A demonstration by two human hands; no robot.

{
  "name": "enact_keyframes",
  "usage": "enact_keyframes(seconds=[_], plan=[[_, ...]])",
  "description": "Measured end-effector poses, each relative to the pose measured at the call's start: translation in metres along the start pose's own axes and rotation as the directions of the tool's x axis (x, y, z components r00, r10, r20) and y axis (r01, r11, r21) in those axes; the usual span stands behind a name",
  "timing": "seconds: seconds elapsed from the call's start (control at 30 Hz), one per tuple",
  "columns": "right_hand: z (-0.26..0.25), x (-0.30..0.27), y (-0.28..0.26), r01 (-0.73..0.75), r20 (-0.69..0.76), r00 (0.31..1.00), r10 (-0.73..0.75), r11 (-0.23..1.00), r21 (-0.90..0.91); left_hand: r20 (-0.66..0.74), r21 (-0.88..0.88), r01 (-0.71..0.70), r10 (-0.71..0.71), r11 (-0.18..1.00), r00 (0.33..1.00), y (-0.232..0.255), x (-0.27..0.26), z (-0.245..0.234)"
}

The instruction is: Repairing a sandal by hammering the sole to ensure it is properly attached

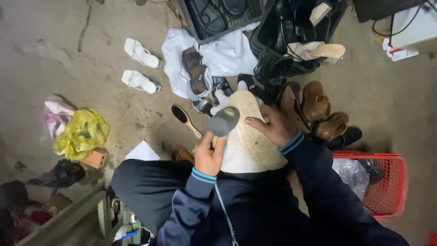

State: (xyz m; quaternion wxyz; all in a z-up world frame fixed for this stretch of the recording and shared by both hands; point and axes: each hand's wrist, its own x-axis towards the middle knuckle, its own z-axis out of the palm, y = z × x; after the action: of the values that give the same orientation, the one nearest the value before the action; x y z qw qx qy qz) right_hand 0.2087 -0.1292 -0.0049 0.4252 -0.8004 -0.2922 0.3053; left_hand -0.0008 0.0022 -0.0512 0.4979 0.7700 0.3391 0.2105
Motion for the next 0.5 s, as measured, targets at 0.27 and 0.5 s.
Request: enact_keyframes(seconds=[0.27,0.5], plan=[[-0.006,0.002,-0.023,-0.175,-0.030,0.984,0.176,0.984,0.035,0.018,-0.145,-0.007,0.010,0.989,1.000,0.031,0.013,-0.005],[-0.002,0.007,-0.019,-0.279,-0.027,0.960,0.279,0.943,-0.181,0.013,-0.134,0.022,-0.020,0.991,1.000,0.034,0.009,-0.012]])
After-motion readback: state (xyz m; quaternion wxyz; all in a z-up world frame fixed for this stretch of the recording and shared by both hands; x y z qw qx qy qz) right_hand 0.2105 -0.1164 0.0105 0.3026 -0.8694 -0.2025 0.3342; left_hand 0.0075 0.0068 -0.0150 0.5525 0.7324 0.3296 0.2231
